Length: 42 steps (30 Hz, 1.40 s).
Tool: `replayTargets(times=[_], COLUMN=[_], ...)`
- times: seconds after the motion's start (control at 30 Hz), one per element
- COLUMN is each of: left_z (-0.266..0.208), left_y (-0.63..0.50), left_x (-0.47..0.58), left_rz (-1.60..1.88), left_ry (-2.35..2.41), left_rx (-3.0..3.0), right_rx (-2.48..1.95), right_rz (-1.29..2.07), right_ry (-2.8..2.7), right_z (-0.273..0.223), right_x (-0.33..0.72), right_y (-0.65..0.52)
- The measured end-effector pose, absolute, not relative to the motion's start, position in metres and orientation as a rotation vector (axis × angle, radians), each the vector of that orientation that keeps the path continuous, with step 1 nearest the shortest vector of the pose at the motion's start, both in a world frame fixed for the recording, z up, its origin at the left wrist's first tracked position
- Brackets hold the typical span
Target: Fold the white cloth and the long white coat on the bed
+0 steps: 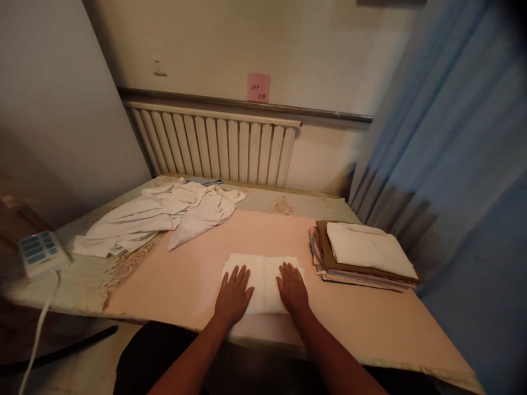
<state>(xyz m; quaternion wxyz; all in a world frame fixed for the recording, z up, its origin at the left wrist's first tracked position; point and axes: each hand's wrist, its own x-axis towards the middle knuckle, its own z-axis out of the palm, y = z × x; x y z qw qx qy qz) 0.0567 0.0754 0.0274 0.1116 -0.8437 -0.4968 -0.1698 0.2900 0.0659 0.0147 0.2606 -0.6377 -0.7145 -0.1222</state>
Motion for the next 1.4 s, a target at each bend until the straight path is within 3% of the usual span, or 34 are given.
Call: replayTargets(times=[0.47,1.17,1.4], left_z=[0.034,0.027,0.04], left_y=[0.072,0.079,0.073], left_x=[0.058,0.057,0.101], left_rz=[-0.526,-0.468,-0.557], left_ry=[-1.541,-1.532,-1.511], left_rx=[-2.489,-2.506,-2.518], right_rx=[-1.578,-1.672,-1.702], right_rz=[-0.25,-0.379,-0.358], right_ry=[-2.033,-2.031,-2.011], right_z=[0.025,0.023,0.023], right_x=[0.2,0.276,0.275], right_y=[0.064,0.036,0.036])
